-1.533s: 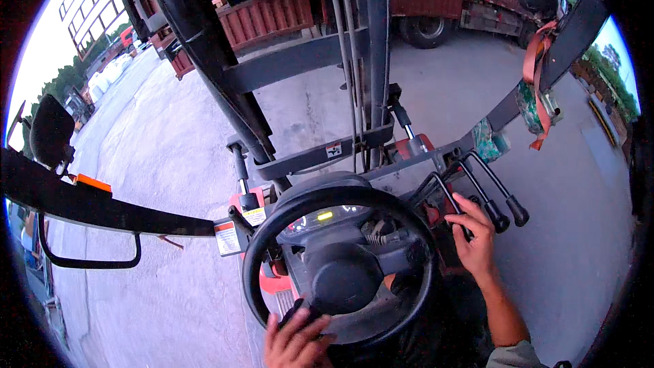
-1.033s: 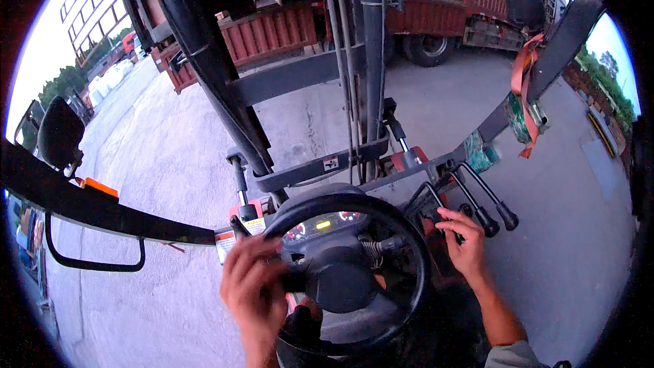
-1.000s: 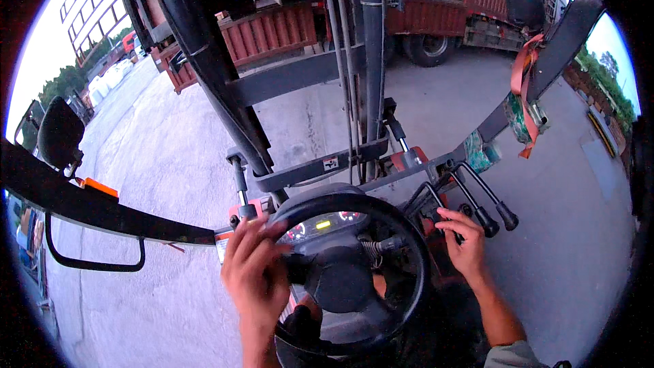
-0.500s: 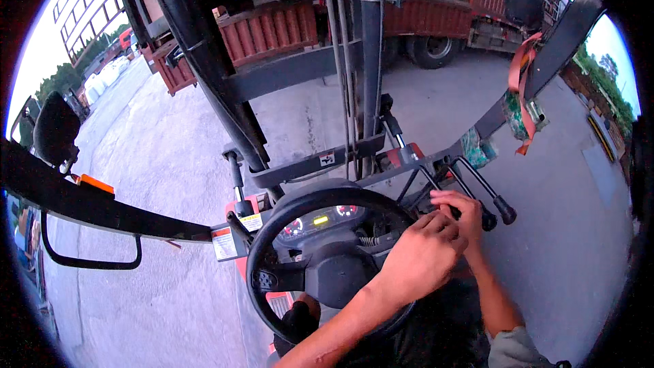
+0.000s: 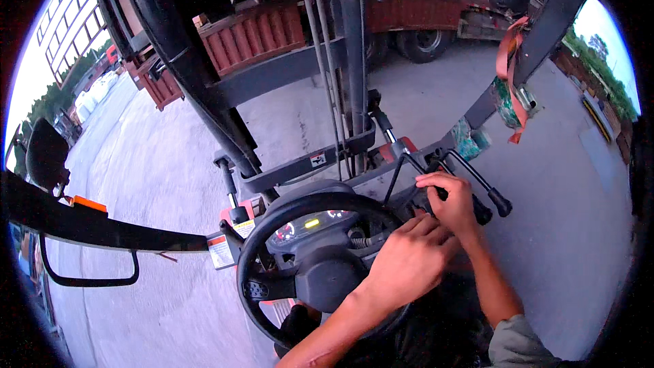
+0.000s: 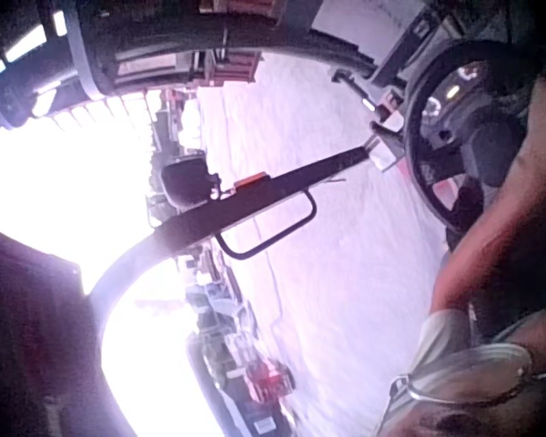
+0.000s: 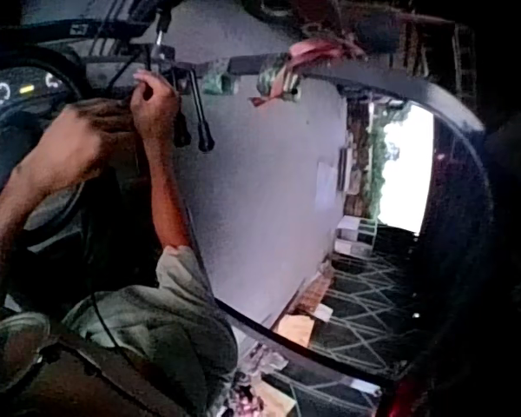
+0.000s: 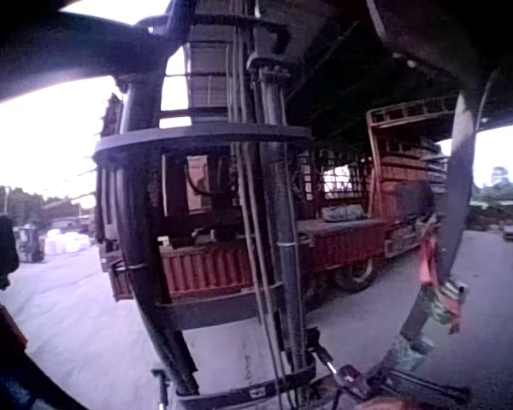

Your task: The person operates a forklift using the steering wheel and levers to transport a large box, loads the box onto a truck bed, and backs the forklift away.

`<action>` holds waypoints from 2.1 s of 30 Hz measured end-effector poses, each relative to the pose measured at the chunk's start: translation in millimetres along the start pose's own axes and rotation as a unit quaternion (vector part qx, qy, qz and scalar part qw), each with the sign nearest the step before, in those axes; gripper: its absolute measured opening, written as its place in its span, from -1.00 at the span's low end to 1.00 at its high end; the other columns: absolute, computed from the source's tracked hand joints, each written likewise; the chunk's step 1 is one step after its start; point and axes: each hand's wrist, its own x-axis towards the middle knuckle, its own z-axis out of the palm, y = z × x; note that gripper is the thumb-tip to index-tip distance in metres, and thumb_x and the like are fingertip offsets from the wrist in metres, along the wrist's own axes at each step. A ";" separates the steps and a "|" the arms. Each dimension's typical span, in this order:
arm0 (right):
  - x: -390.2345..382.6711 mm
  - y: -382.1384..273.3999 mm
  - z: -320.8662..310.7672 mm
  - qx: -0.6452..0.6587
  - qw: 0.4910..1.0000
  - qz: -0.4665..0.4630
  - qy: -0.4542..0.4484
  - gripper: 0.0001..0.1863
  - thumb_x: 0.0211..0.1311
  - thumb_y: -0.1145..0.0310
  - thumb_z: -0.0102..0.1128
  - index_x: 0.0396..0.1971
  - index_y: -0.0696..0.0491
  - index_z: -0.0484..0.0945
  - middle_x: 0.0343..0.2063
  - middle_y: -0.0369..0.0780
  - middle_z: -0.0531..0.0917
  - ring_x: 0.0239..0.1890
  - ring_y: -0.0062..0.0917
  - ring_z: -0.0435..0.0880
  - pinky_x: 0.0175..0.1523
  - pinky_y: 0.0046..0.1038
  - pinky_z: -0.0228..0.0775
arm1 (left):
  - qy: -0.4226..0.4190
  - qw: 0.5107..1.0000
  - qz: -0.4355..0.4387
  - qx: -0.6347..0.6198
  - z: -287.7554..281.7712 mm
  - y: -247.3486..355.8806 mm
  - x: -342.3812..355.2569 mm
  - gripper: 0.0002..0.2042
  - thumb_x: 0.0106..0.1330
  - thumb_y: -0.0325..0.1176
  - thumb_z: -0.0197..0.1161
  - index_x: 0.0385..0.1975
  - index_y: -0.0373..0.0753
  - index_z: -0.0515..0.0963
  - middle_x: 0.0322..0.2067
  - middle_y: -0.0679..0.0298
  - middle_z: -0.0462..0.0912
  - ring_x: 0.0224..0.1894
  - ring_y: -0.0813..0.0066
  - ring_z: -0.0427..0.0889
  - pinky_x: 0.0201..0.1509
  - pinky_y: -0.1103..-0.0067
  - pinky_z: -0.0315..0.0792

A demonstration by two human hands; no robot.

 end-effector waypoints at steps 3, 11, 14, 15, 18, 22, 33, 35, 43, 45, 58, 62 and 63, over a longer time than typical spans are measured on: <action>-0.2 0.5 3.8 0.011 1.000 -0.005 0.001 -0.80 0.25 0.63 0.21 -0.23 0.22 0.79 -0.12 -0.06 0.87 -0.04 -0.18 0.87 0.13 -0.27 0.69 | 0.005 1.000 0.003 -0.005 -0.8 -0.6 -2.6 -0.65 -0.02 -0.38 0.40 -0.15 -0.20 0.64 -0.08 0.19 0.72 0.16 0.08 0.69 0.33 0.25 0.60; 6.8 1.4 3.5 0.006 1.000 -0.008 0.009 -0.81 0.25 0.65 0.23 -0.25 0.19 0.80 -0.14 -0.09 0.87 -0.05 -0.20 0.88 0.13 -0.27 0.69 | 0.010 1.000 0.012 -0.021 1.1 -1.2 -3.0 -0.67 -0.02 -0.39 0.39 -0.18 -0.23 0.63 -0.10 0.18 0.71 0.12 0.09 0.70 0.28 0.25 0.62; 8.5 4.0 8.1 -0.001 1.000 -0.009 0.009 -0.81 0.25 0.65 0.24 -0.25 0.18 0.80 -0.14 -0.11 0.88 -0.06 -0.20 0.88 0.13 -0.27 0.68 | 0.024 0.999 0.014 -0.024 3.2 -2.5 -5.5 -0.68 -0.02 -0.40 0.39 -0.20 -0.23 0.63 -0.13 0.17 0.70 0.08 0.09 0.70 0.24 0.24 0.63; 8.8 4.2 8.4 -0.007 1.000 -0.013 0.011 -0.81 0.24 0.65 0.25 -0.25 0.17 0.80 -0.15 -0.11 0.88 -0.06 -0.20 0.88 0.13 -0.27 0.68 | 0.026 0.999 0.013 -0.025 3.6 -2.5 -5.8 -0.68 -0.02 -0.40 0.39 -0.21 -0.24 0.62 -0.15 0.17 0.70 0.06 0.09 0.70 0.21 0.24 0.64; 8.4 2.1 8.4 -0.010 1.000 -0.018 0.009 -0.81 0.24 0.66 0.23 -0.26 0.17 0.80 -0.15 -0.10 0.88 -0.06 -0.21 0.88 0.13 -0.27 0.68 | 0.027 0.999 0.013 -0.017 3.0 -2.2 -6.9 -0.69 -0.03 -0.40 0.40 -0.23 -0.24 0.62 -0.16 0.18 0.69 0.03 0.10 0.70 0.17 0.25 0.64; 3.5 1.1 7.7 0.000 1.000 -0.016 0.006 -0.80 0.21 0.67 0.22 -0.27 0.18 0.80 -0.16 -0.10 0.88 -0.06 -0.20 0.88 0.13 -0.28 0.68 | 0.020 1.000 0.006 -0.017 1.7 -1.1 -8.4 -0.70 -0.04 -0.40 0.41 -0.24 -0.23 0.61 -0.16 0.18 0.69 0.03 0.11 0.70 0.14 0.26 0.64; -17.4 -3.3 3.9 -0.010 1.000 -0.006 0.010 -0.78 0.20 0.71 0.18 -0.28 0.22 0.78 -0.14 -0.06 0.87 -0.04 -0.19 0.87 0.14 -0.28 0.68 | 0.033 0.999 0.019 0.000 8.6 -3.7 -10.3 -0.71 0.06 -0.33 0.39 -0.20 -0.21 0.65 -0.18 0.18 0.70 -0.01 0.13 0.72 0.08 0.26 0.65; -14.6 -4.9 3.0 -0.011 1.000 -0.014 0.007 -0.79 0.21 0.71 0.18 -0.27 0.23 0.78 -0.14 -0.06 0.87 -0.04 -0.20 0.88 0.14 -0.28 0.68 | 0.037 0.999 0.016 0.003 11.9 -3.9 -9.4 -0.73 0.08 -0.33 0.38 -0.20 -0.22 0.66 -0.20 0.17 0.70 -0.03 0.12 0.73 0.08 0.26 0.65; -6.1 -0.3 6.9 0.014 0.998 0.057 -0.001 -0.77 0.19 0.73 0.17 -0.24 0.26 0.78 -0.13 -0.07 0.88 -0.02 -0.26 0.87 0.25 -0.28 0.63 | 0.049 0.998 0.003 0.046 17.4 -3.5 -7.9 -0.83 0.21 -0.34 0.30 -0.27 -0.24 0.70 -0.26 0.16 0.72 -0.09 0.17 0.77 0.02 0.31 0.65; -2.3 2.0 6.7 0.034 0.998 0.050 -0.005 -0.75 0.20 0.73 0.15 -0.24 0.25 0.79 -0.12 -0.09 0.88 -0.05 -0.32 0.86 0.14 -0.30 0.69 | 0.073 0.996 0.011 0.045 20.5 -3.7 -8.4 -0.84 0.22 -0.33 0.29 -0.29 -0.24 0.70 -0.28 0.16 0.73 -0.11 0.19 0.78 -0.01 0.34 0.64; -0.6 -4.1 9.2 0.050 0.995 0.084 0.005 -0.73 0.28 0.73 0.12 -0.21 0.22 0.80 -0.09 -0.13 0.87 -0.06 -0.42 0.83 -0.13 -0.40 0.69 | 0.075 0.997 0.007 0.029 15.1 -3.1 -11.5 -0.85 0.21 -0.34 0.30 -0.30 -0.24 0.70 -0.33 0.17 0.74 -0.15 0.23 0.78 -0.08 0.37 0.63; -7.2 -3.0 5.0 0.036 0.997 0.068 -0.003 -0.74 0.30 0.73 0.11 -0.22 0.23 0.79 -0.08 -0.12 0.87 -0.05 -0.42 0.83 -0.09 -0.43 0.70 | 0.069 0.997 0.007 0.032 19.0 -1.3 -10.1 -0.85 0.20 -0.35 0.30 -0.34 -0.26 0.71 -0.33 0.16 0.73 -0.17 0.23 0.78 -0.08 0.37 0.62; -8.9 -5.3 5.0 0.041 0.996 0.074 -0.002 -0.74 0.30 0.73 0.11 -0.22 0.23 0.79 -0.07 -0.12 0.87 -0.05 -0.42 0.83 -0.07 -0.44 0.70 | 0.064 0.997 0.010 0.034 19.4 -1.9 -10.3 -0.85 0.19 -0.35 0.30 -0.35 -0.26 0.71 -0.33 0.16 0.73 -0.18 0.23 0.78 -0.08 0.38 0.62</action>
